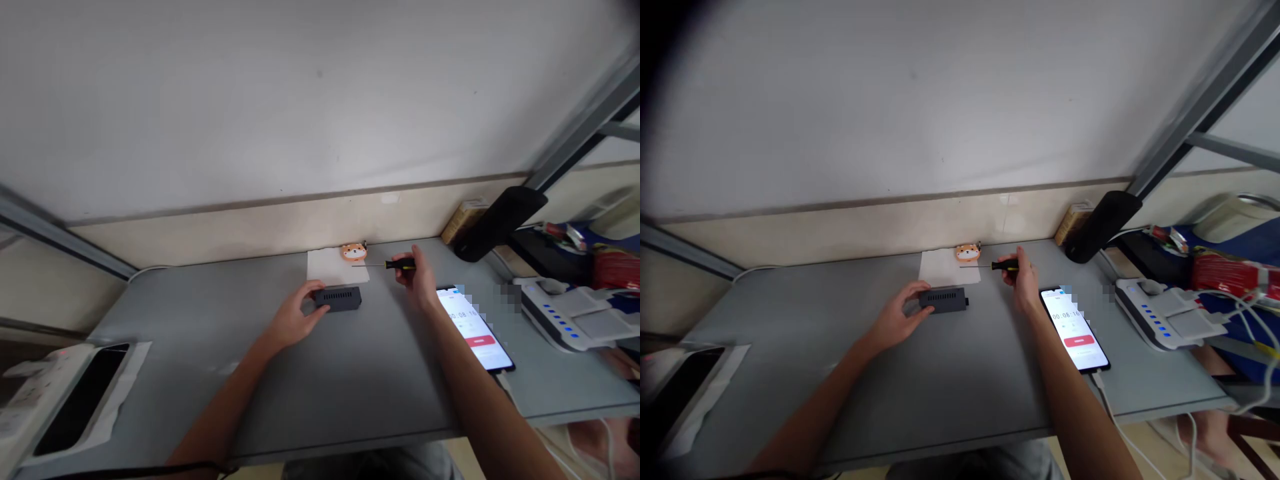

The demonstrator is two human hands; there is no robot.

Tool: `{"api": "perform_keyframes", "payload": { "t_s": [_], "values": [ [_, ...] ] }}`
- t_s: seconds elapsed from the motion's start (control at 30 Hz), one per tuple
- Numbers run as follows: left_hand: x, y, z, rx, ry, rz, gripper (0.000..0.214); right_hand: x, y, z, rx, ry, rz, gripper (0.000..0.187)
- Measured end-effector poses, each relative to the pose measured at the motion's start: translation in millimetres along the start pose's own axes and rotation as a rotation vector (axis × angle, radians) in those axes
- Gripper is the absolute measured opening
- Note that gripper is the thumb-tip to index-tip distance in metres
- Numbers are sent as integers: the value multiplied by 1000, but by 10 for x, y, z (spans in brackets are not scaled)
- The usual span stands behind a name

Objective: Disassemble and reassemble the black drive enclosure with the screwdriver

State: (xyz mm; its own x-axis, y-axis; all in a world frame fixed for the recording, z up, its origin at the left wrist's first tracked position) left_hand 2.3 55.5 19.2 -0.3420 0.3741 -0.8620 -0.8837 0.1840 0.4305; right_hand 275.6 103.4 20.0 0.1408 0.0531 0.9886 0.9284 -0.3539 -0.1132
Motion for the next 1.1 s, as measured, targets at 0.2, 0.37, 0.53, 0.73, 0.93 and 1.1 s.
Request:
{"api": "perform_keyframes", "payload": {
  "t_s": [0.2, 0.37, 0.53, 0.73, 0.93, 1.1],
  "values": [
    [163, -70, 44, 13, 180, -237, 30, 81, -3, 9, 76, 86, 38, 67],
    [200, -96, 40, 27, 228, -135, 31, 143, 15, -11, 98, 109, 54, 69],
    [170, -135, 36, 32, 186, -8, 27, 178, 4, -31, 130, 149, 4, 72],
    [114, -182, 40, 40, 81, 107, 21, 215, -42, -101, 158, 249, -141, 78],
    [-153, -119, -17, -138, -175, 264, 24, 365, -249, -433, 266, 660, -546, 60],
    [-402, -119, -135, -243, -131, -21, 39, 315, -683, -1032, 384, 1228, -955, 52]
  ]
}}
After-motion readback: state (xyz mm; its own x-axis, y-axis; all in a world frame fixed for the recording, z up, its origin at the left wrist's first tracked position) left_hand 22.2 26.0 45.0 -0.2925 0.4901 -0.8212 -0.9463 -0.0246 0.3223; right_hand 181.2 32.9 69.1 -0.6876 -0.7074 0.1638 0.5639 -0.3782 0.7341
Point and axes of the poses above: each hand's wrist, its own z-axis towards the middle knuckle, its own y-axis out of the back of the hand, x = y × z, the point moved 6 cm from there along z, towards the middle knuckle, and after that the axes turned 9 degrees about -z, right-handed, at the moved point
